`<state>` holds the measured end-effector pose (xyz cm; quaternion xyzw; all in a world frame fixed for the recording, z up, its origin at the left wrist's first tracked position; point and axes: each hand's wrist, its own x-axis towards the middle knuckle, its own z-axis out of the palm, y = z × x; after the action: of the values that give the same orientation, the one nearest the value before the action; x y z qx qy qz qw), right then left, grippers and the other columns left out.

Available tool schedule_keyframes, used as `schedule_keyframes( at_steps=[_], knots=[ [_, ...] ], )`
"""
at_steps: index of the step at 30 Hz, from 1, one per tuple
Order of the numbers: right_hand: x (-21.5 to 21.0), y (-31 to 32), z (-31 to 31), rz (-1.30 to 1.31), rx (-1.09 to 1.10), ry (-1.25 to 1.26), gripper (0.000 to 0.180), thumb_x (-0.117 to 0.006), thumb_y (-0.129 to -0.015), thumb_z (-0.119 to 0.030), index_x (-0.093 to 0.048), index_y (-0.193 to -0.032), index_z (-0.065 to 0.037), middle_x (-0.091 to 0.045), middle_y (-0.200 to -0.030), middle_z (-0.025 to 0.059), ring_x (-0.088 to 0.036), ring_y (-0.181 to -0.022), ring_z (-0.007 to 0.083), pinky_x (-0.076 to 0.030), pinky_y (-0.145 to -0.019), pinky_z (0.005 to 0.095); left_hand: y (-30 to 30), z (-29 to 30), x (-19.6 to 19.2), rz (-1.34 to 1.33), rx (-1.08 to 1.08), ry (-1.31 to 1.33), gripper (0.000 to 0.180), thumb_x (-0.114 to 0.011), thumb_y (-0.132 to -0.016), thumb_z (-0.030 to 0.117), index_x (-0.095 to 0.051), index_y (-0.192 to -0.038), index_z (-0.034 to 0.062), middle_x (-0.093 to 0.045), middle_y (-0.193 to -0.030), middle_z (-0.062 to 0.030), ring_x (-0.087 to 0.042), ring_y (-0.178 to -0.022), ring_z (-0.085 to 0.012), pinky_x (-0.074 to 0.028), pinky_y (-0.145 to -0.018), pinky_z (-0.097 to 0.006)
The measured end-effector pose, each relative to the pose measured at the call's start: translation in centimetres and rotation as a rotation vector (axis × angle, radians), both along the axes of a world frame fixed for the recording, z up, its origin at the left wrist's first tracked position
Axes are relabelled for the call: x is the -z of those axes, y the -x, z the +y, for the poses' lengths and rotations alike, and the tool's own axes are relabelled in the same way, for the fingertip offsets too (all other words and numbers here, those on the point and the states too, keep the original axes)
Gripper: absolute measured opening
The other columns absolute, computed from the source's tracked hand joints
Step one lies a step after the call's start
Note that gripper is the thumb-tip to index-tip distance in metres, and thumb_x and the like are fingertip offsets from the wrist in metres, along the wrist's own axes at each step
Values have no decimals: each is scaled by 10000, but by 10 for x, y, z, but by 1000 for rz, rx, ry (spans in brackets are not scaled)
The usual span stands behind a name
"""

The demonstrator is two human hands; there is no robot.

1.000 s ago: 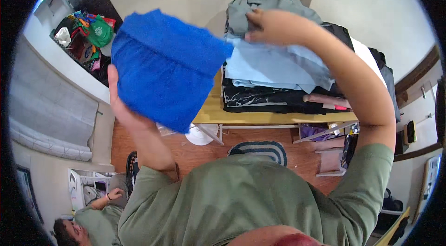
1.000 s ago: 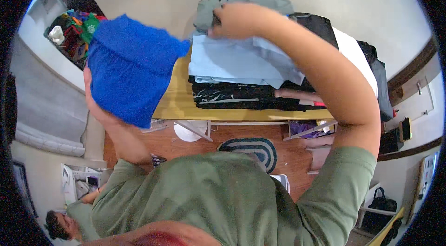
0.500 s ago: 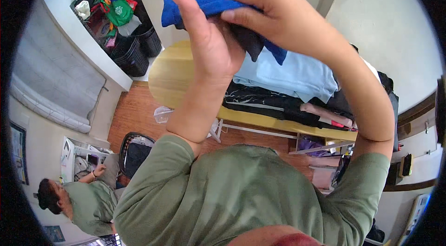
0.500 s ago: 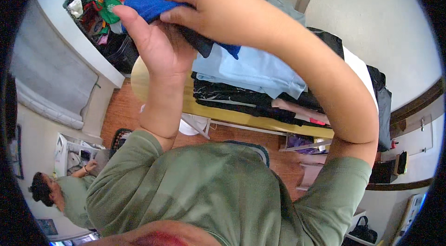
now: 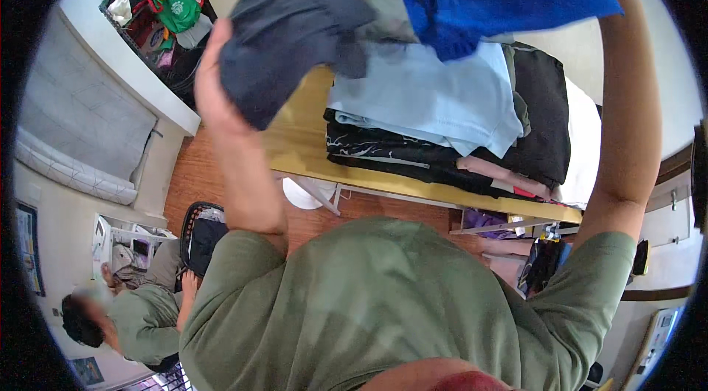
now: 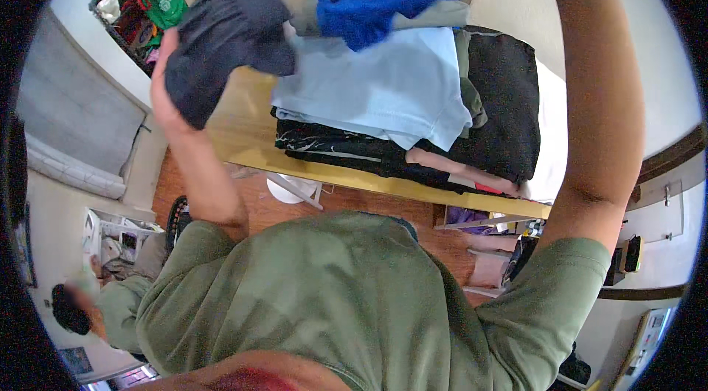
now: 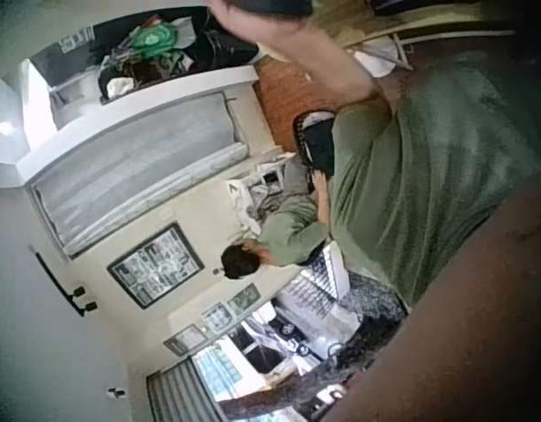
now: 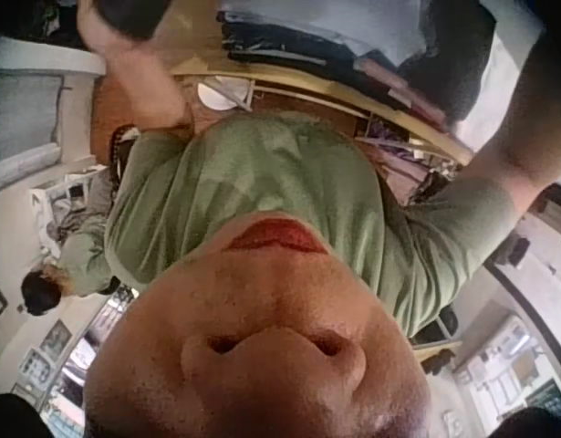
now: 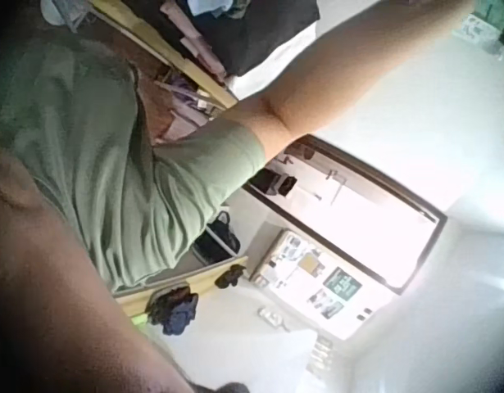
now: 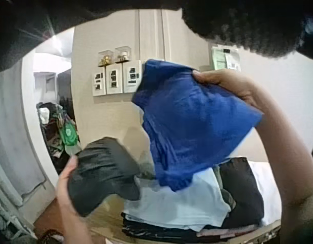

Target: The person organizes stacks of folded clothes on a table. The person picks up individual items including pants, shirts, and socks from various piles and rearranges them into neat stacks.

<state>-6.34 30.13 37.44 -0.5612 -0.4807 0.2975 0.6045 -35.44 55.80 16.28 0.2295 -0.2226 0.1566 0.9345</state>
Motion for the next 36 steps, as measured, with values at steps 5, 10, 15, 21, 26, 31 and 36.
schedule_keyframes(
  at_steps=[5,10,15,21,26,31,36],
  knots=[
    [8,-59,-32,-262,-64,98,420,-659,-955,-284,-618,-1198,56,-668,-1119,184,-662,-1024,266,-535,-918,397,52,24,16,80,-309,-21,514,-443,-1054,316,-502,-1373,-83,-545,-1388,-277,-556,-1273,-399,-402,-1126,-544],
    [51,-60,12,-629,-191,232,441,-678,-945,-345,-653,-1211,5,-682,-1119,109,-644,-1015,208,-516,-884,354,65,17,22,59,-267,-30,513,-451,-1052,330,-513,-1370,-68,-563,-1371,-269,-576,-1249,-391,-421,-1104,-537],
    [107,-17,50,-792,-183,608,440,-674,-937,-400,-642,-1157,-20,-693,-1064,38,-619,-952,133,-505,-841,316,66,14,26,109,-195,19,516,-452,-1048,344,-519,-1371,-53,-564,-1371,-269,-577,-1248,-392,-427,-1098,-539],
    [85,12,39,-975,-212,762,742,-826,-732,-130,-434,-1362,-142,-691,-977,126,-655,-875,210,-505,-802,349,68,15,27,182,-262,25,518,-453,-1048,343,-513,-1378,-51,-553,-1389,-262,-577,-1244,-401,-425,-1098,-547],
    [91,20,22,-1337,161,686,721,-835,-719,-131,-461,-1336,-123,-667,-1037,129,-654,-890,244,-520,-789,366,61,21,9,263,-472,-86,471,-473,-1041,291,-530,-1362,-49,-576,-1374,-230,-603,-1221,-359,-458,-1076,-512],
    [54,39,12,-1189,391,93,638,-816,-739,-196,-511,-1284,-66,-636,-1117,158,-613,-1022,306,-485,-887,438,17,39,-68,274,-400,-392,378,-530,-1005,229,-626,-1252,-39,-685,-1217,-171,-669,-1122,-273,-518,-1010,-429],
    [8,82,12,-902,229,-162,1051,-834,-749,-480,-302,-1513,7,-487,-1414,282,-445,-1332,392,-308,-1129,540,-69,27,-156,288,-147,-802,294,-642,-878,12,-632,-1103,-177,-707,-1067,-249,-720,-897,-317,-595,-845,-397]
  ],
)
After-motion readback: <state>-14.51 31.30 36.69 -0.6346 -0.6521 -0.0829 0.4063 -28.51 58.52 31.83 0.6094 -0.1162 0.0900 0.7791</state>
